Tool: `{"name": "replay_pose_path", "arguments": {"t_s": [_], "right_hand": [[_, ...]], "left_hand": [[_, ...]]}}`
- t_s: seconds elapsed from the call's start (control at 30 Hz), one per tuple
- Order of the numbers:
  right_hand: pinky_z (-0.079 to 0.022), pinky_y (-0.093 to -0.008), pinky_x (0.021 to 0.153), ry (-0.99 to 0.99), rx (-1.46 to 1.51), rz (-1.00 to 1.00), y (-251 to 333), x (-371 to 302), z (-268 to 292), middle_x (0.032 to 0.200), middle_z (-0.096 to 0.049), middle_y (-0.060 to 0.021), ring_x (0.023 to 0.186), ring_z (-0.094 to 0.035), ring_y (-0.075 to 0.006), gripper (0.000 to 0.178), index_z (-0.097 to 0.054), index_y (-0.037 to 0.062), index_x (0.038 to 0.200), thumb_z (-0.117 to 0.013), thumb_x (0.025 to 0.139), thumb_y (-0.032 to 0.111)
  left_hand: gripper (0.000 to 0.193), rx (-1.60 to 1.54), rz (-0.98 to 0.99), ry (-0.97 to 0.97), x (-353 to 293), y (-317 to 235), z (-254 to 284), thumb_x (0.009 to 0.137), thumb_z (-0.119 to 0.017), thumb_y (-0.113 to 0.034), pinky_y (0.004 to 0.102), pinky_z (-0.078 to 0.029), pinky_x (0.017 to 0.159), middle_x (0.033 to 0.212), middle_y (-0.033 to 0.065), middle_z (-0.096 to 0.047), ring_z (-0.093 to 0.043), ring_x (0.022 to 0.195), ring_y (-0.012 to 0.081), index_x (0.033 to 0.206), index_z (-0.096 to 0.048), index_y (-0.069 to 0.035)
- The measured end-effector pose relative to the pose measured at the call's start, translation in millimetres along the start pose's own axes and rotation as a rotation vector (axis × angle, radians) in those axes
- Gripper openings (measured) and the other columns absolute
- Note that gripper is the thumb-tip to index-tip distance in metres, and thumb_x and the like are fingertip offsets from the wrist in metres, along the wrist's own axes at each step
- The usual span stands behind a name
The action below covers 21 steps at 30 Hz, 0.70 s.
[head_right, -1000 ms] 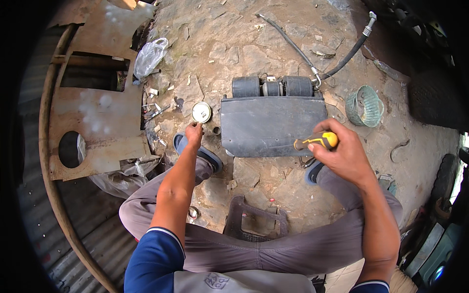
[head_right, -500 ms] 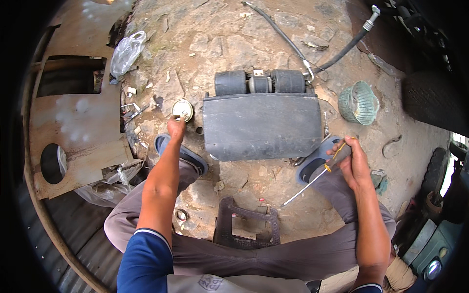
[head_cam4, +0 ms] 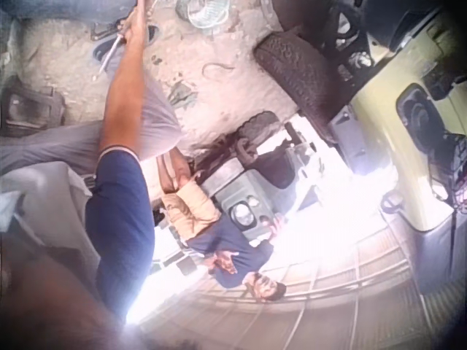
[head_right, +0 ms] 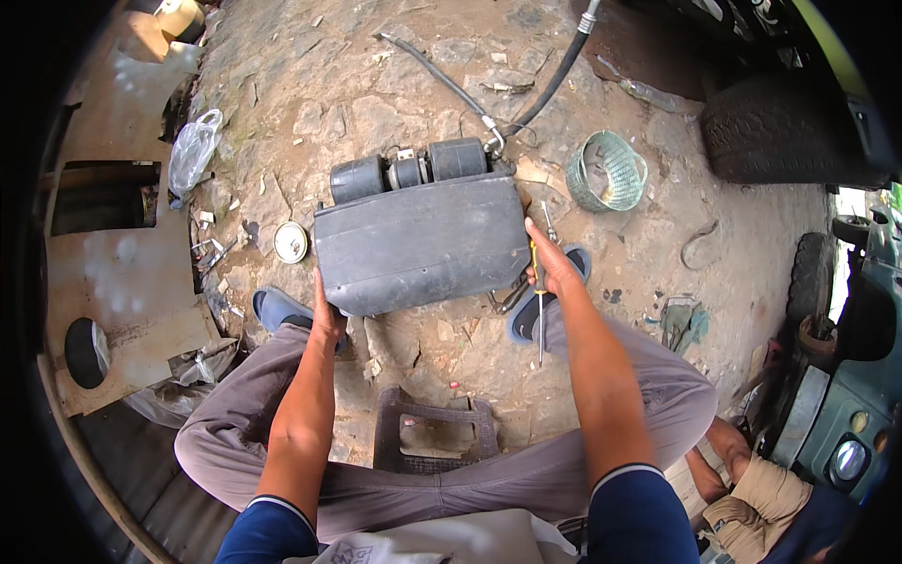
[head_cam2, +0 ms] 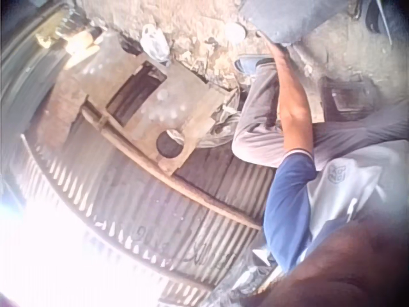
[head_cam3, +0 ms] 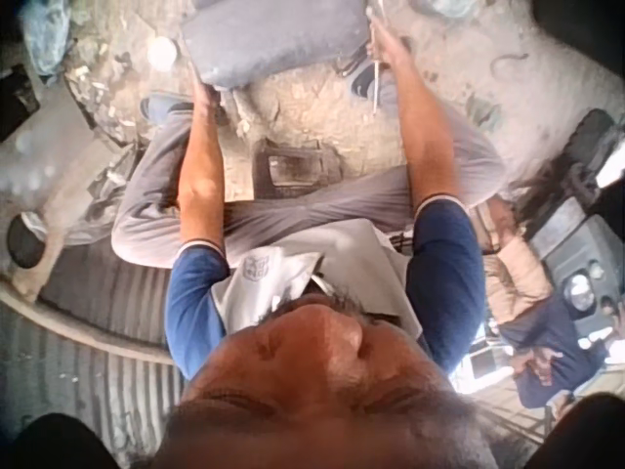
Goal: The person disassembles an automotive component, likely an air conditioning evaporator housing, by removing screws with a screwdriver and prying the casing apart with a wrench and their hands.
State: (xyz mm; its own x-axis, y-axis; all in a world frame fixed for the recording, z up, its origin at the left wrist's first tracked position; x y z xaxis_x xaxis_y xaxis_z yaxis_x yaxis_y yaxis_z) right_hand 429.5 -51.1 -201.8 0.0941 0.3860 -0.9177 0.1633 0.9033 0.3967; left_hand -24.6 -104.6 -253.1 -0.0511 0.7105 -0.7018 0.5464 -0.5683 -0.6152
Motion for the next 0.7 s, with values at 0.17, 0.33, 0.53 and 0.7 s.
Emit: {"name": "replay_pose_path", "arguments": {"t_s": [0.17,0.33,0.53,0.7], "right_hand": [[-0.041,-0.0298,0.041,0.206,0.008,0.029,-10,0,6,0.066,-0.057,0.0002,0.045,-0.049,-0.0118,0.057,-0.062,0.0128,0.106,-0.066,0.088,0.066],[-0.04,-0.029,0.044,0.246,-0.036,0.071,-12,2,7,0.068,-0.057,-0.0006,0.046,-0.047,-0.0114,0.057,-0.059,0.0134,0.116,-0.068,0.088,0.062],[-0.038,-0.0295,0.044,0.196,-0.073,0.125,10,-26,-11,0.06,-0.05,-0.0003,0.044,-0.045,-0.0125,0.06,-0.058,0.0111,0.105,-0.071,0.083,0.065],[-0.033,-0.0274,0.041,0.158,-0.172,0.144,53,-53,-18,0.067,-0.053,0.0006,0.044,-0.043,-0.0096,0.061,-0.062,0.0145,0.109,-0.068,0.082,0.069]], "left_hand": [[0.087,-0.029,0.064,0.016,-10,-19,-27,0.093,-0.053,-0.071,0.0451,-0.035,0.116,0.152,0.0124,-0.046,-0.045,0.138,0.0298,0.152,-0.04,-0.009],[0.076,0.148,0.067,-0.008,-6,-31,-27,0.091,-0.066,-0.054,0.0431,-0.042,0.109,0.142,0.0125,-0.055,-0.053,0.129,0.0276,0.146,-0.047,-0.005],[0.066,0.267,0.029,0.034,2,-86,-34,0.091,-0.066,-0.05,0.0402,-0.047,0.1,0.131,0.0093,-0.063,-0.062,0.114,0.024,0.138,-0.054,-0.006],[0.058,0.405,0.077,0.011,-3,-137,-72,0.092,-0.061,-0.056,0.0431,-0.052,0.081,0.109,0.0066,-0.069,-0.066,0.091,0.0219,0.124,-0.061,-0.007]]}}
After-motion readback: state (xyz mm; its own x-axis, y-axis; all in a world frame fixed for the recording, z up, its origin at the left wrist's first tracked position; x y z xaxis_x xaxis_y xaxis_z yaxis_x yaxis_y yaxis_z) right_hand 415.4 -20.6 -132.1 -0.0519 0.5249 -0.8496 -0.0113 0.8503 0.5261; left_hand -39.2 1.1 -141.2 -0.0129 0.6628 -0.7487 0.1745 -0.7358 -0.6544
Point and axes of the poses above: each hand's wrist, its own x-axis towards the middle knuckle, its own z-axis out of the back of the hand, y = z × x, the point moved 4 cm from there along x, towards the middle knuckle
